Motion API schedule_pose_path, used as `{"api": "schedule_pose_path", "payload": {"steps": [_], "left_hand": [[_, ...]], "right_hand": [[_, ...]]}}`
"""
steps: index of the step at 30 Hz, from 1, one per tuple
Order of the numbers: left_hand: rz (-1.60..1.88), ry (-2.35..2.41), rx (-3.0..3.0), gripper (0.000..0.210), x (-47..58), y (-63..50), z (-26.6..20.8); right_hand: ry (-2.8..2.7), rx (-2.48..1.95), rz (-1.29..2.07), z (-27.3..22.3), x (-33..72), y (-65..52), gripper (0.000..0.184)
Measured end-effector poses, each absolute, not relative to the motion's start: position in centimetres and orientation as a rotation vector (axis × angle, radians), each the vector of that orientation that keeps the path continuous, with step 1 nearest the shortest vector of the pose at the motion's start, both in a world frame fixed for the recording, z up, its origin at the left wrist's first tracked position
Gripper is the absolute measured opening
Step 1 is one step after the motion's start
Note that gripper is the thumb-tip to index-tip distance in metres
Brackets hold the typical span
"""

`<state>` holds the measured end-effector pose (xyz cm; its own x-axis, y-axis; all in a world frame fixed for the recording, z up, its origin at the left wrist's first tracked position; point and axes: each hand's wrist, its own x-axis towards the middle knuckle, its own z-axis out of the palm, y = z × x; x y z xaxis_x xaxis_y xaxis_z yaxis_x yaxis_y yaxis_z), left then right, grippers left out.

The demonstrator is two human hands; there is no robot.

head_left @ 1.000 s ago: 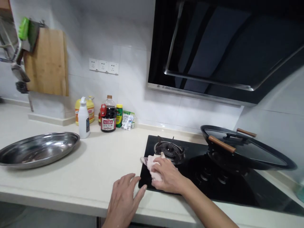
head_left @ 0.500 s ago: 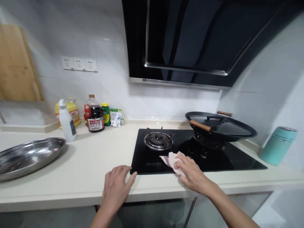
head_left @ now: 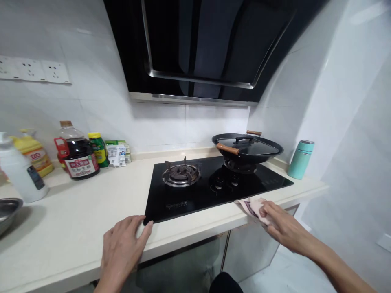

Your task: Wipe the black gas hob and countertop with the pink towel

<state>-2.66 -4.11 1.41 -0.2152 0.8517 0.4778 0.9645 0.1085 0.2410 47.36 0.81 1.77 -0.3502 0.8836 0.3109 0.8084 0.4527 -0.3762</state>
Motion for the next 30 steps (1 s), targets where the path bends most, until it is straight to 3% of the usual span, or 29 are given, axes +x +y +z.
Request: {"api": "schedule_pose_path", "payload": {"steps": [3, 9, 14, 19, 23, 30], "left_hand": [[-0.744, -2.182, -1.804, 0.046, -2.5, -4.0, 1.5], [-0.719, -2.218, -1.789, 0.048, -2.3, -3.9, 1.9], [-0.673, -2.224, -1.775, 0.045, -2.3, -3.9, 2.1], [-0.636, -2.211, -1.77, 0.046, -2.5, -3.9, 1.9], [-0.608, -2.182, -1.762, 0.044, -2.5, -4.1, 1.8], [-0.631, -2.193, -1.746, 0.046, -2.3, -4.0, 1.7]], "right_hand": [[-2.007, -1.55, 0.5, 1.3, 50.8, -0.3, 0.015], [-1.358, -1.361, 0.87, 2.7, 52.2, 0.7, 0.037], [-1.179, -1.012, 1.058, 6.0, 43.3, 3.4, 0.046], [-1.482, -0.865, 1.166, 5.1, 31.1, 6.1, 0.037], [-1.9, -1.083, 0.828, 3.0, 27.8, 7.5, 0.024], [-2.103, -1.016, 0.393, 6.5, 31.6, 6.3, 0.043]]}}
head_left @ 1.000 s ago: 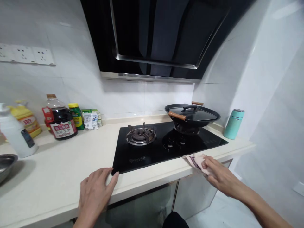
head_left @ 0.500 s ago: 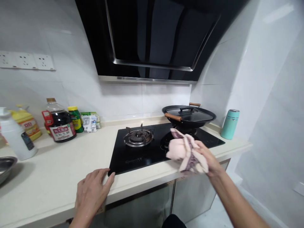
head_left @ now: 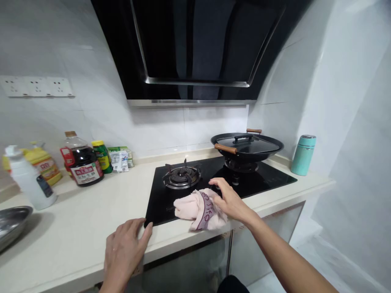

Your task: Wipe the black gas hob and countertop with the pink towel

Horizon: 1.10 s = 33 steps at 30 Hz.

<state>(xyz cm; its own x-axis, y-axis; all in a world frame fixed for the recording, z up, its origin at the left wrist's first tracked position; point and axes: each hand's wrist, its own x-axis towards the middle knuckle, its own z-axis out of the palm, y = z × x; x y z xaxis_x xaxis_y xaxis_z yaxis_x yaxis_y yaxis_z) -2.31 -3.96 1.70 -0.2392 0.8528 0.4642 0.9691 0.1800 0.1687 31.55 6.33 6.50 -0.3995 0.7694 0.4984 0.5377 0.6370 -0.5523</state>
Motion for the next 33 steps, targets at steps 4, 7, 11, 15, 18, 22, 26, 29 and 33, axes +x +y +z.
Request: {"api": "schedule_pose_path", "payload": {"steps": [4, 7, 11, 15, 18, 22, 26, 29, 33], "left_hand": [[-0.643, -2.233, -1.754, 0.049, -2.3, -3.9, 1.7], [-0.651, -2.238, -1.764, 0.051, -2.5, -3.9, 1.7], [-0.634, -2.256, -1.764, 0.052, -2.7, -3.7, 1.8], [-0.603, -2.282, -1.766, 0.054, -2.7, -3.7, 2.0], [-0.594, -2.282, -1.788, 0.055, -2.5, -3.9, 2.2], [-0.591, -2.278, -1.788, 0.056, -2.4, -3.9, 2.5], [-0.577, -2.299, -1.782, 0.057, -2.5, -4.0, 2.6], [-0.589, -2.305, -1.795, 0.056, -2.5, -3.9, 2.6], [-0.635, -2.281, -1.794, 0.056, -2.4, -3.8, 2.4]], "right_hand": [[-2.459, -1.072, 0.367, 7.3, 27.9, 4.8, 0.053], [-2.601, -1.076, 0.286, 5.9, 24.5, 4.2, 0.053], [-2.54, -0.981, 0.14, 4.3, 23.2, 4.6, 0.048], [-2.461, -1.254, 0.17, 4.2, 26.6, 6.5, 0.081], [-2.355, -1.498, 0.181, 3.8, 31.2, 8.4, 0.082], [-2.219, -1.765, 0.112, 3.2, 38.0, 10.1, 0.076], [-2.117, -1.932, -0.06, 2.6, 44.9, 10.8, 0.064], [-1.972, -2.162, -0.141, 2.4, 50.3, 10.0, 0.047], [-1.74, -2.45, -0.174, 3.0, 56.2, 7.5, 0.034]]}}
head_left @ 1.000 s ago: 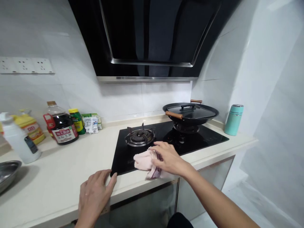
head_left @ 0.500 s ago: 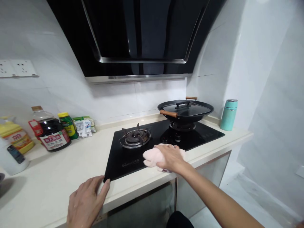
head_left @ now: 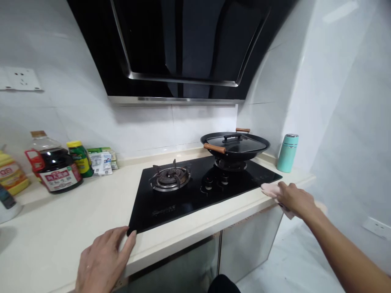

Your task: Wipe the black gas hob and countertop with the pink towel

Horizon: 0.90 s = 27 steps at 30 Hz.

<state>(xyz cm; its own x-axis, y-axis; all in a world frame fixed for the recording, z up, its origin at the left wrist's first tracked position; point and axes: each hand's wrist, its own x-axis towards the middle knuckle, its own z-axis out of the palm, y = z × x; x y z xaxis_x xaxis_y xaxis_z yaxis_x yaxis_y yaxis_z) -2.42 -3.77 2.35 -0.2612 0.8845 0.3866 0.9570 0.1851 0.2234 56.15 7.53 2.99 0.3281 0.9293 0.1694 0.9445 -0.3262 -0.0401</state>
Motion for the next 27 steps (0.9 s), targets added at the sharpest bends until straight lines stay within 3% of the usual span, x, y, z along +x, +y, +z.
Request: {"api": "schedule_pose_path", "payload": {"steps": [5, 10, 20, 27], "left_hand": [[-0.67, -2.248, -1.809, 0.055, -2.4, -3.6, 2.2], [-0.651, -2.246, -1.8, 0.054, -2.5, -3.8, 2.3], [-0.727, -2.246, -1.786, 0.053, -3.0, -3.5, 1.6], [-0.76, -2.282, -1.766, 0.052, -3.0, -3.5, 1.5]], "right_hand": [[-1.634, -2.219, -0.09, 3.5, 56.0, 7.8, 0.048], [-1.745, -2.048, -0.269, 3.4, 48.5, 12.9, 0.055], [-2.016, -2.101, -0.121, 4.1, 45.5, 19.1, 0.041], [-2.19, -1.795, 0.223, 5.3, 42.8, 24.9, 0.039]]}}
